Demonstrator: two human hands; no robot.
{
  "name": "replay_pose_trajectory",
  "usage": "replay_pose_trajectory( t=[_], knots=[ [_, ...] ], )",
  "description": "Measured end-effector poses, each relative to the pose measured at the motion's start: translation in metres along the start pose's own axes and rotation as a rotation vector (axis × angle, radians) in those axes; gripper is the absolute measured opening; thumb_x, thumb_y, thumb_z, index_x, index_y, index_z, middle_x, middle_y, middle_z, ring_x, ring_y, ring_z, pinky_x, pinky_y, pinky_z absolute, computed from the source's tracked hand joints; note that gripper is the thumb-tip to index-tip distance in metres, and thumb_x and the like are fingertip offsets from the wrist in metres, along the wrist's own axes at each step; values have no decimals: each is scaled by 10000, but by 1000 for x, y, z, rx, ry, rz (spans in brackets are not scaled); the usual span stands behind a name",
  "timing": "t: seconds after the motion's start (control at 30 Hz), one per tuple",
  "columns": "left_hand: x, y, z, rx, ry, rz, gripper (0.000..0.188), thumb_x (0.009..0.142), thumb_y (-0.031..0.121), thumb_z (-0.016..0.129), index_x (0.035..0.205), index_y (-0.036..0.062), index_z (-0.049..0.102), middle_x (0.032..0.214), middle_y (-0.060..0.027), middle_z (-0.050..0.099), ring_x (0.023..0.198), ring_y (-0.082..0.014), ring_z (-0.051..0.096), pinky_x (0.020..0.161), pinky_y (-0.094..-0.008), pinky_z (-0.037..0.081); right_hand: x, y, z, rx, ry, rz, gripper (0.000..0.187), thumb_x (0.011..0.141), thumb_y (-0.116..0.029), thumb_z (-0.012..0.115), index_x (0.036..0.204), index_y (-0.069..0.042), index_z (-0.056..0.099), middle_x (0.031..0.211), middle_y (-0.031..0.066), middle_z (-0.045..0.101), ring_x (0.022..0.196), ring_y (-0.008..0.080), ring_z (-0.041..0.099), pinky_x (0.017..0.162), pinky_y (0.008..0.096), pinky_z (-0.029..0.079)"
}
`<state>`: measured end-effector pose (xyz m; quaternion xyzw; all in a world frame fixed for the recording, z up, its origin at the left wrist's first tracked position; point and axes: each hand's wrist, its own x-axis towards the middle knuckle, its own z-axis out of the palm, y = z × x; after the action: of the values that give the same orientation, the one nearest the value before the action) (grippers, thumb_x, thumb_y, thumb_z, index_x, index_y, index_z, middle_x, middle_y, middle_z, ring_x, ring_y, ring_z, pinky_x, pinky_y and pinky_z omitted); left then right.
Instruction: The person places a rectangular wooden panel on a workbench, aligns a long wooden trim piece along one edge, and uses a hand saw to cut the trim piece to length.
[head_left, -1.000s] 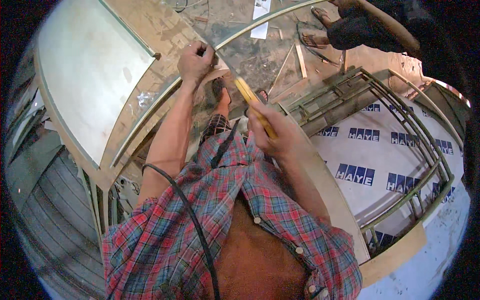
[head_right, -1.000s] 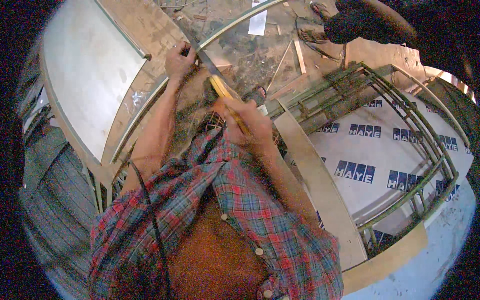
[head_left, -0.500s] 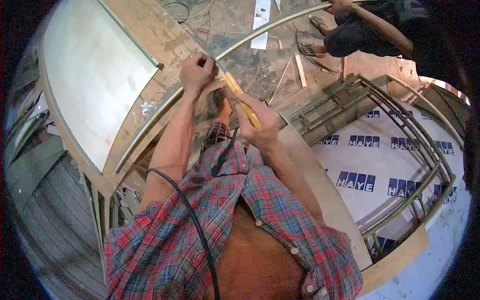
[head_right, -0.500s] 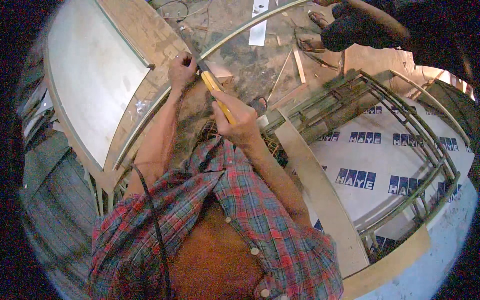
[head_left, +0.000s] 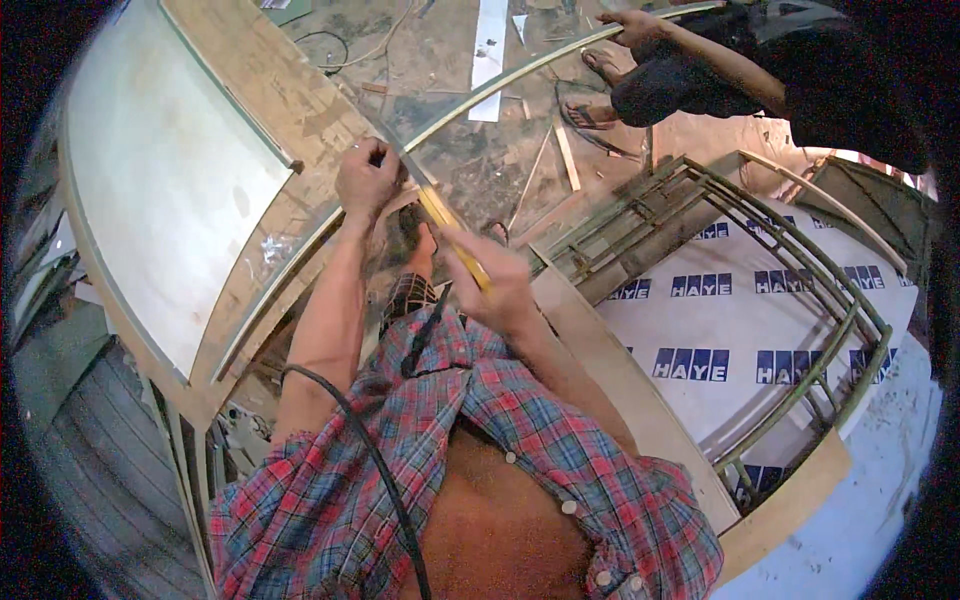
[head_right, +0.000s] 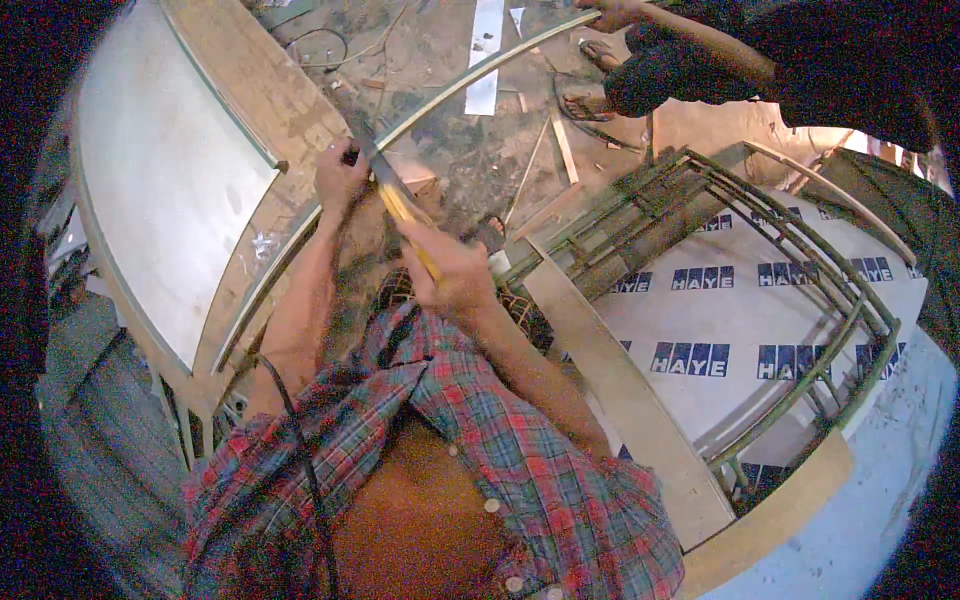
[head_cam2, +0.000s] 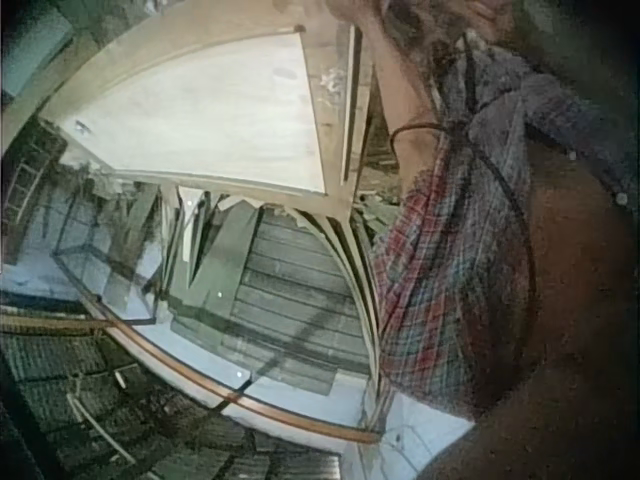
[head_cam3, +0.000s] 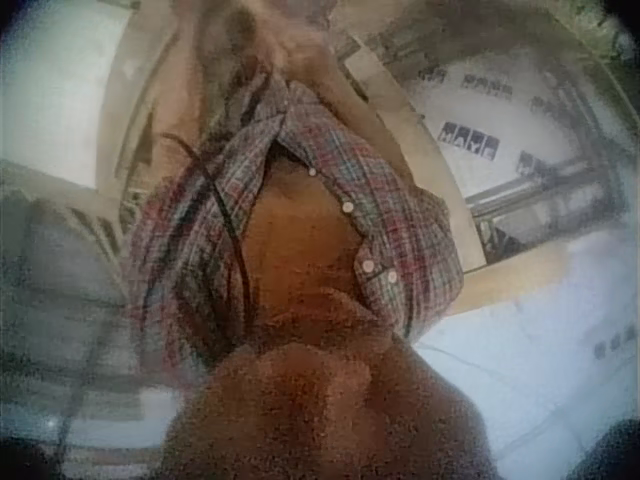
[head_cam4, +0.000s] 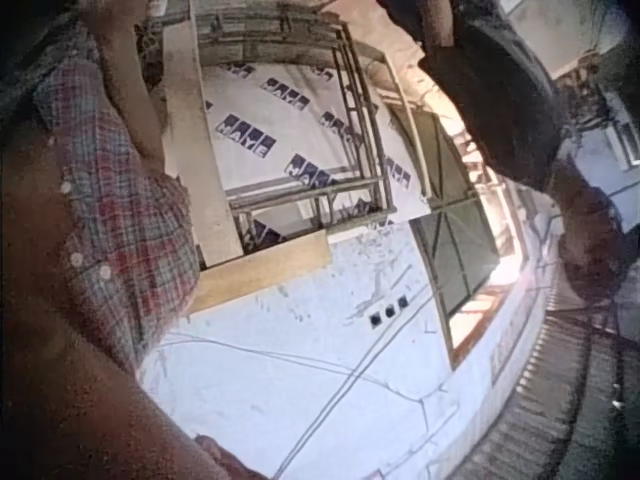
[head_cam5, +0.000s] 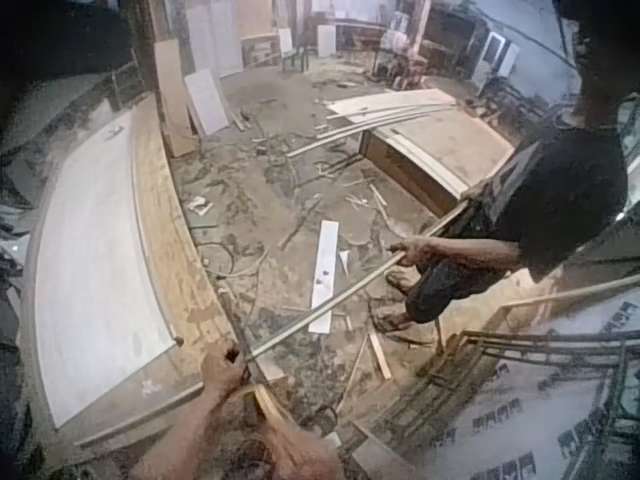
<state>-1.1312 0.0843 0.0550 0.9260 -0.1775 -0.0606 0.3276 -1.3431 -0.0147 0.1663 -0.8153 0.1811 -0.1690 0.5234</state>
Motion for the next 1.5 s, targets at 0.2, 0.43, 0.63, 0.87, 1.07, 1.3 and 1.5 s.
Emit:
replay_pose_trajectory(
  t=[0.2, 0.43, 0.63, 0.87, 1.07, 1.3, 1.5],
  knots=[
    [-6, 10, -4, -25, -36, -50, 225, 798, 309, 637, 766, 92, 687, 783, -115, 672, 722, -319, 647, 655, -410, 501, -42, -25, -29, 89, -12, 176, 341, 845, -41, 665, 1185, -59, 642, 968, 172, 702, 844, 235, 706, 759, 316, 541],
    [8, -28, 2, -218, -78, -121, 313, 873, 314, 534, 835, 62, 716, 741, -127, 688, 680, -273, 651, 645, -371, 491, 32, 5, 18, 72, 53, -22, 276, 834, 5, 659, 1110, 5, 657, 1012, 179, 696, 903, 216, 694, 798, 301, 534],
    [12, -28, -36, -623, 92, -290, 333, 913, 277, 541, 914, -28, 675, 779, -96, 689, 679, -160, 641, 615, -281, 480, 27, 12, 21, 51, 77, -59, 298, 837, 19, 654, 1134, 25, 643, 1046, 176, 691, 918, 222, 690, 783, 298, 535],
    [-15, -19, -21, 45, -239, 199, 336, 814, 337, 655, 1044, 93, 662, 896, -140, 655, 856, -333, 615, 775, -432, 489, 27, 8, 18, 41, 48, -7, 296, 839, 3, 649, 1135, 5, 647, 1031, 178, 690, 896, 231, 683, 778, 308, 534],
    [-3, -37, -11, 68, -245, 373, 291, 802, 339, 644, 961, 95, 646, 880, -148, 642, 860, -367, 605, 761, -465, 497, 52, 15, -5, 154, 36, 47, 291, 857, -24, 661, 1146, -4, 652, 1038, 142, 694, 830, 150, 655, 738, 260, 523],
    [-12, -29, 2, 403, -48, 489, 369, 877, 376, 595, 970, 25, 533, 830, -196, 608, 817, -375, 617, 700, -468, 514, 32, 17, 11, 10, -22, -172, 286, 841, -34, 665, 1127, -42, 660, 1003, 151, 697, 855, 217, 702, 744, 299, 542],
    [-13, -23, 5, 489, 11, 493, 353, 865, 383, 603, 928, 41, 542, 875, -182, 603, 797, -357, 628, 648, -452, 524, 13, 11, 4, -49, 58, -166, 287, 827, -16, 672, 1114, -21, 661, 979, 184, 696, 837, 250, 711, 725, 312, 546]
  ],
)
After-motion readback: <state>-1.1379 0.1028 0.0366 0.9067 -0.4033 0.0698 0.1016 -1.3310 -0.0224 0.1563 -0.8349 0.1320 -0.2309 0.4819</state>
